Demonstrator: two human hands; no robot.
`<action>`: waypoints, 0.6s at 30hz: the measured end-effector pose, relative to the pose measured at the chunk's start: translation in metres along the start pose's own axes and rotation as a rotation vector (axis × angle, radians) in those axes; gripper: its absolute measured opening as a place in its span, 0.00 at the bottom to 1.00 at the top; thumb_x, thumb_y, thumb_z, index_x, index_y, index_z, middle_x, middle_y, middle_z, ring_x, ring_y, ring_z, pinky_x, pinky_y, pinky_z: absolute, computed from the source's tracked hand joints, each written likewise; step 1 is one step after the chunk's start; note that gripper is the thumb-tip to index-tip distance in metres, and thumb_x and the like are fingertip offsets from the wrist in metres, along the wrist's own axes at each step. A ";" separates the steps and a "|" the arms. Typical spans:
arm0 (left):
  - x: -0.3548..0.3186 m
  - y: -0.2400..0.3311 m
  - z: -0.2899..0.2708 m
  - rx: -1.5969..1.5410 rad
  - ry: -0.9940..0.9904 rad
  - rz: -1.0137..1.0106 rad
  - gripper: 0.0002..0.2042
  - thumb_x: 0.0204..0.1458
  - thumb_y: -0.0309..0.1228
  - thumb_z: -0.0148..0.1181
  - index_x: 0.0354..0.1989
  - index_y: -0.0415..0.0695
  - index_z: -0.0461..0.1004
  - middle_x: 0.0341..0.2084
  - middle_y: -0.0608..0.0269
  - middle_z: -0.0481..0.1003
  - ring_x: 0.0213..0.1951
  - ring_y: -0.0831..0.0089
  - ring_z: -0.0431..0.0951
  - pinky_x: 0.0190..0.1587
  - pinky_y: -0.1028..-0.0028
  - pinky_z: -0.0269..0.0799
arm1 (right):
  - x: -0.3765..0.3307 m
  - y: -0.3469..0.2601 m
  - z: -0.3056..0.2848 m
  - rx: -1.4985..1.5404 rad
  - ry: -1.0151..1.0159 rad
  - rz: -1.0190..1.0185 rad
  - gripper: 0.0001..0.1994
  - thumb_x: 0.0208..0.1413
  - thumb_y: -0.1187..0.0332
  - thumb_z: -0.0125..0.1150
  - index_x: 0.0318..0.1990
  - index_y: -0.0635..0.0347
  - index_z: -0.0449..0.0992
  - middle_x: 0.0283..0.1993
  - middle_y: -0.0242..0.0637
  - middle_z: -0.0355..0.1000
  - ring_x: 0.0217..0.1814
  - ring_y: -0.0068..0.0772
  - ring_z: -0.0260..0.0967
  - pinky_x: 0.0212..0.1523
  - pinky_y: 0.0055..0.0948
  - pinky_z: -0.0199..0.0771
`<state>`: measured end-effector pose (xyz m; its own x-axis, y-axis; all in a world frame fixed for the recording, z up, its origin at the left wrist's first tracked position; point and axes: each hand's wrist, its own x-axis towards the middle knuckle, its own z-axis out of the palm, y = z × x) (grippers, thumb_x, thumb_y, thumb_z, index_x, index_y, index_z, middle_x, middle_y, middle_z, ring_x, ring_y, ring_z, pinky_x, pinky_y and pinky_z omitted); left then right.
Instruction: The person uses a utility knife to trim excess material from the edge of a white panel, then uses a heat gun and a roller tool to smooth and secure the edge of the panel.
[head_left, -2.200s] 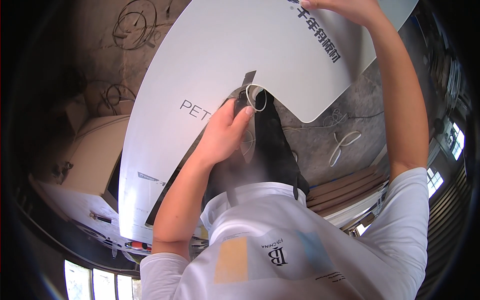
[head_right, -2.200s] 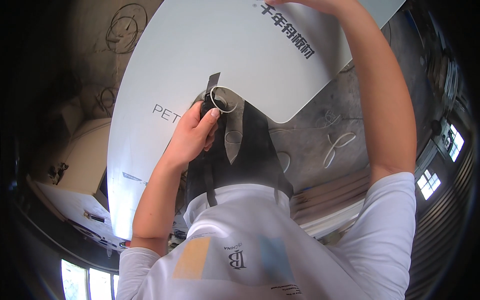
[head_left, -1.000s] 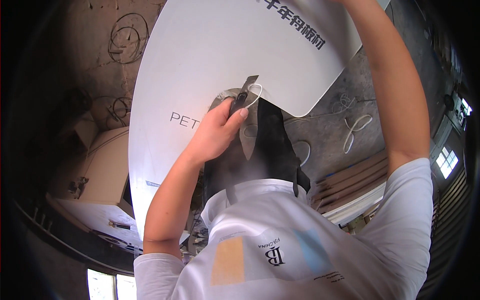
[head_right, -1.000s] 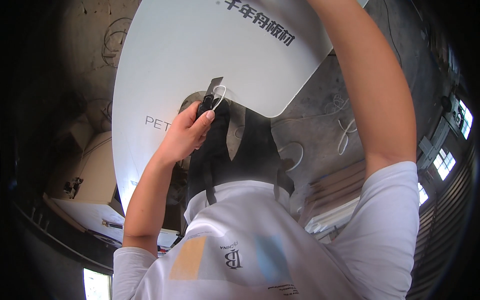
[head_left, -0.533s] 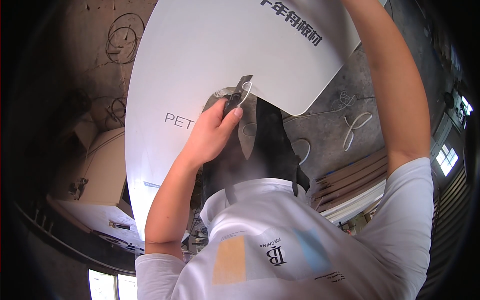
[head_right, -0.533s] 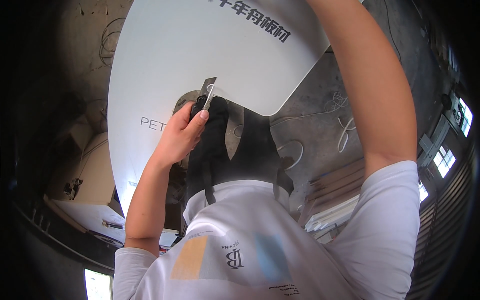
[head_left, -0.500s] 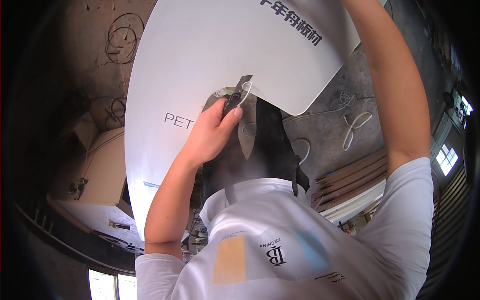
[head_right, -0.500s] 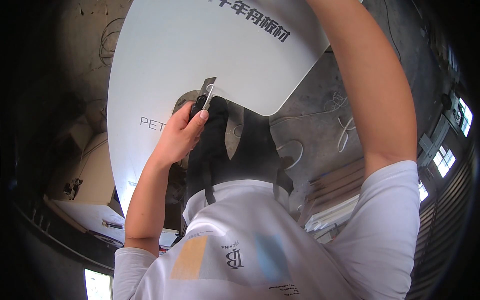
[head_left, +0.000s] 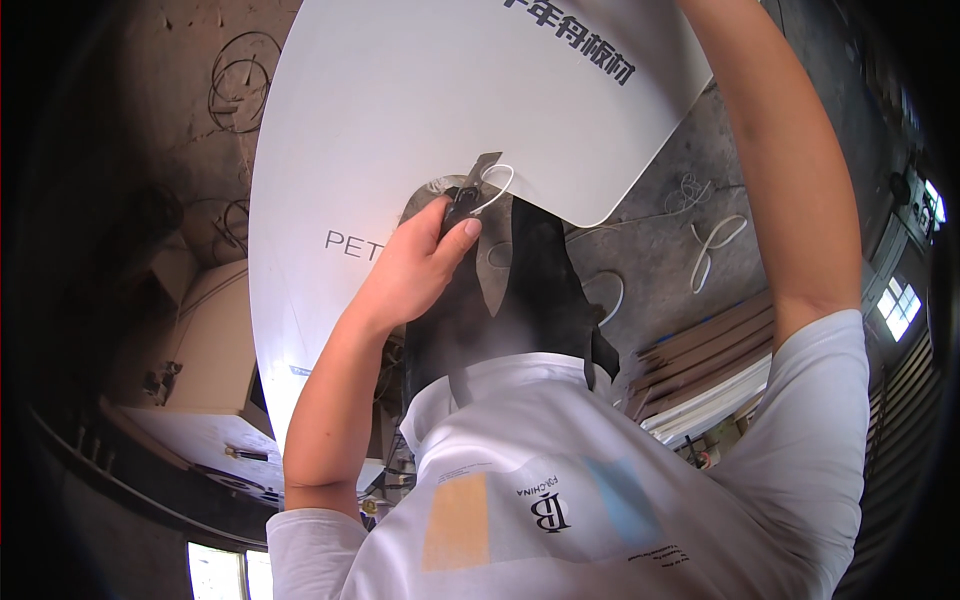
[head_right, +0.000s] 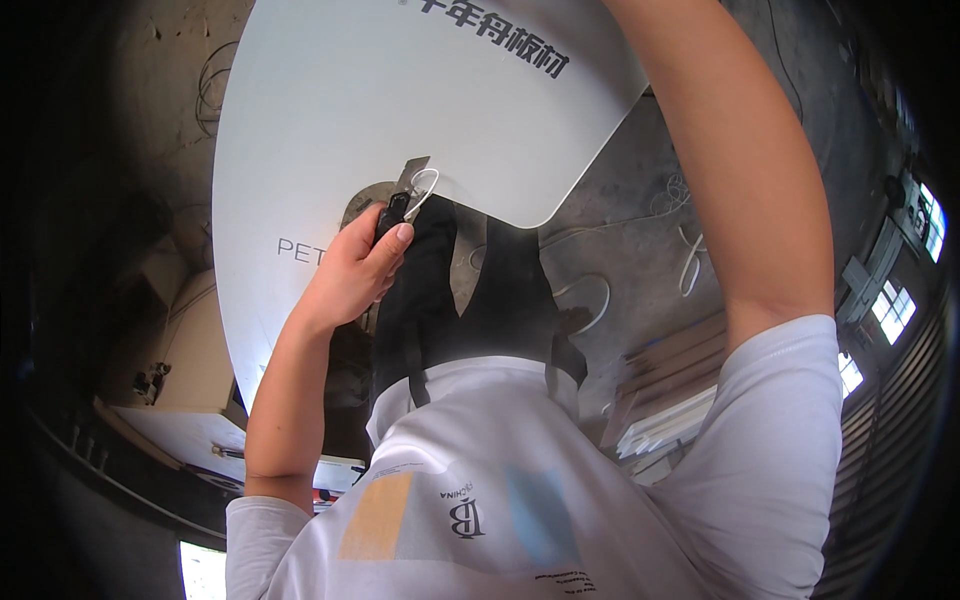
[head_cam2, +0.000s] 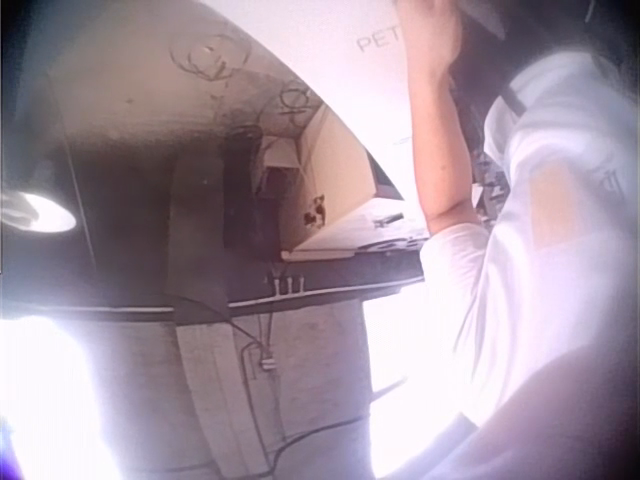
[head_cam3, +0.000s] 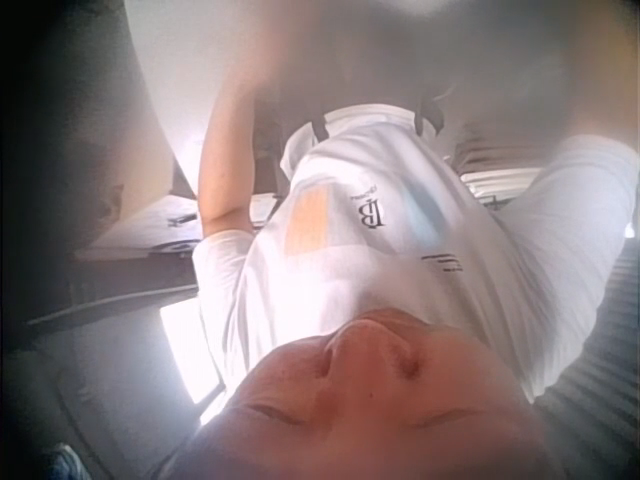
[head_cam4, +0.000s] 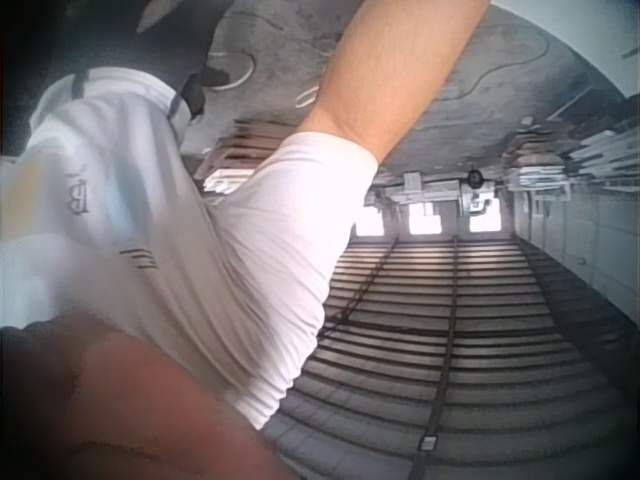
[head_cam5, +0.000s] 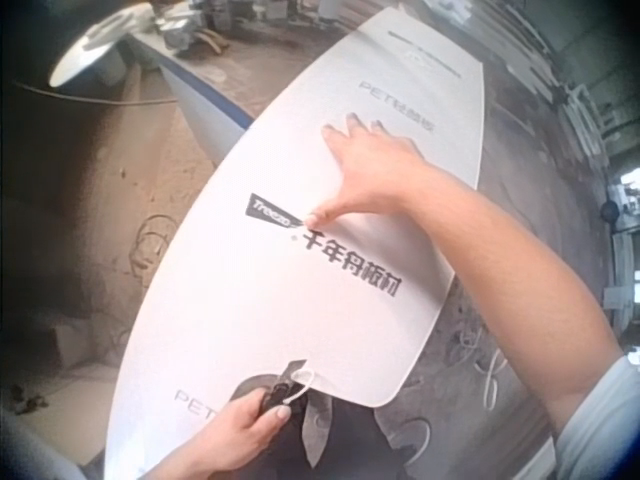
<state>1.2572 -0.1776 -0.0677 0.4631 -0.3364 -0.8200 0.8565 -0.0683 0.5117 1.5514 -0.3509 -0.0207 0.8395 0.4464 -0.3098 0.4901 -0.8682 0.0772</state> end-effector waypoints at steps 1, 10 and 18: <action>0.000 0.001 0.000 0.002 -0.002 -0.001 0.14 0.72 0.40 0.54 0.34 0.48 0.62 0.19 0.76 0.60 0.19 0.85 0.58 0.21 0.78 0.56 | -0.002 -0.001 -0.003 0.014 0.002 -0.008 0.64 0.36 0.34 0.78 0.77 0.64 0.55 0.79 0.67 0.48 0.80 0.66 0.51 0.76 0.50 0.58; 0.001 0.005 -0.001 0.069 -0.012 -0.004 0.13 0.72 0.40 0.54 0.38 0.47 0.64 0.20 0.76 0.61 0.19 0.85 0.60 0.21 0.79 0.58 | 0.006 0.007 0.005 -0.009 0.028 -0.020 0.64 0.35 0.34 0.79 0.76 0.63 0.56 0.78 0.68 0.48 0.79 0.66 0.53 0.76 0.49 0.59; 0.009 0.009 0.010 0.416 -0.087 0.072 0.15 0.69 0.41 0.57 0.41 0.40 0.68 0.22 0.64 0.68 0.26 0.71 0.71 0.32 0.68 0.69 | 0.000 0.004 0.002 0.009 0.030 -0.018 0.64 0.35 0.34 0.79 0.76 0.63 0.56 0.79 0.67 0.48 0.79 0.68 0.51 0.76 0.51 0.58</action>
<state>1.2663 -0.1907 -0.0679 0.4819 -0.4306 -0.7631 0.6495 -0.4090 0.6410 1.5528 -0.3550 -0.0217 0.8372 0.4683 -0.2825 0.5035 -0.8617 0.0636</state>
